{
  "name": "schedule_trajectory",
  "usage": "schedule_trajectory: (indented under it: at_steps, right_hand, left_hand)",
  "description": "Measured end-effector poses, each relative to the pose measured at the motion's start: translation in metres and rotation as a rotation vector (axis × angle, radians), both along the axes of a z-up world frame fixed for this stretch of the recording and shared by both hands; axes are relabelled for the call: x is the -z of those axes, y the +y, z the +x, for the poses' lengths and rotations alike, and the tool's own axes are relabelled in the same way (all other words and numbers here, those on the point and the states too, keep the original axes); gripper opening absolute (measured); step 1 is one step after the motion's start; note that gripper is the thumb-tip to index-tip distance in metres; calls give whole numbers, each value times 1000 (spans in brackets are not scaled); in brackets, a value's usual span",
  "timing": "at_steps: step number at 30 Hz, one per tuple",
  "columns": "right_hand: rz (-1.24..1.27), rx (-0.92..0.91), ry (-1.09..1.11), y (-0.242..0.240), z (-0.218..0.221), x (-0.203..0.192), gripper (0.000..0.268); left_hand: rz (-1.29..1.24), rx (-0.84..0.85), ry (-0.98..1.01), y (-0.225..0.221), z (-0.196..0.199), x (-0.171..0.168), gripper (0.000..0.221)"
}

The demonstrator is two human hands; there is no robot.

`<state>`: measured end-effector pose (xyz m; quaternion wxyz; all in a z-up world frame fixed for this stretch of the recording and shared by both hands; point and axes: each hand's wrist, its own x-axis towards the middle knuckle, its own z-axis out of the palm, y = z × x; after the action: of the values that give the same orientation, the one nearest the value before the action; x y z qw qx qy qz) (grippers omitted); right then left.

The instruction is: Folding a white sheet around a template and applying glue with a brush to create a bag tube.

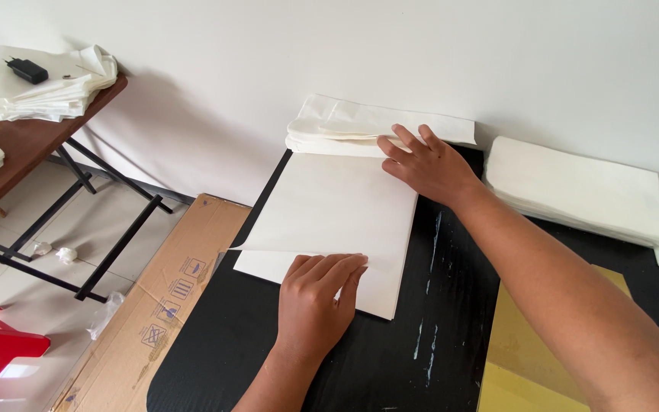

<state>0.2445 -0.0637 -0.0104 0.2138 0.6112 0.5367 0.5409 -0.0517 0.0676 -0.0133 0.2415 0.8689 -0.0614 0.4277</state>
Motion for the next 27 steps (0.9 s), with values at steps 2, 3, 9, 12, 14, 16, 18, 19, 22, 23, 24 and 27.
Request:
schedule_trajectory:
  at_steps: [2,3,9,12,14,16,18,19,22,23,24,27]
  right_hand:
    - [38,-7,1,6,-3,-1,19]
    - [76,-11,4,9,-5,0,19]
    - [121,464,360,39,-13,25,81]
    - [182,382,516,51,-8,34,60]
    - [204,307,389,52,-1,40,55]
    - [227,236,267,52,7,46,50]
    - [114,204,373,52,15,52,59]
    - [118,201,369,52,17,52,59]
    - [34,194,400,55,25,45,75]
    - [60,202,390,55,23,43,77]
    - [87,210,379,55,21,41,78]
    - [67,248,541,60,25,34,80]
  left_hand:
    - [-21,21,24,1,1,4,15]
    - [-42,45,50,2,1,7,22]
    - [38,-208,235,16,1,10,26]
    - [18,-348,280,30,-2,14,29]
    - [7,-369,321,33,-2,17,26]
    - [-4,-388,366,35,-2,19,24]
    - [-25,-340,358,33,-2,19,15]
    - [-23,-343,353,32,-4,16,15]
    - [0,-407,366,30,-5,5,24]
    - [4,-434,349,28,-8,1,24]
    - [9,-461,333,27,-11,-4,23]
    - [85,-528,200,18,-27,-26,32]
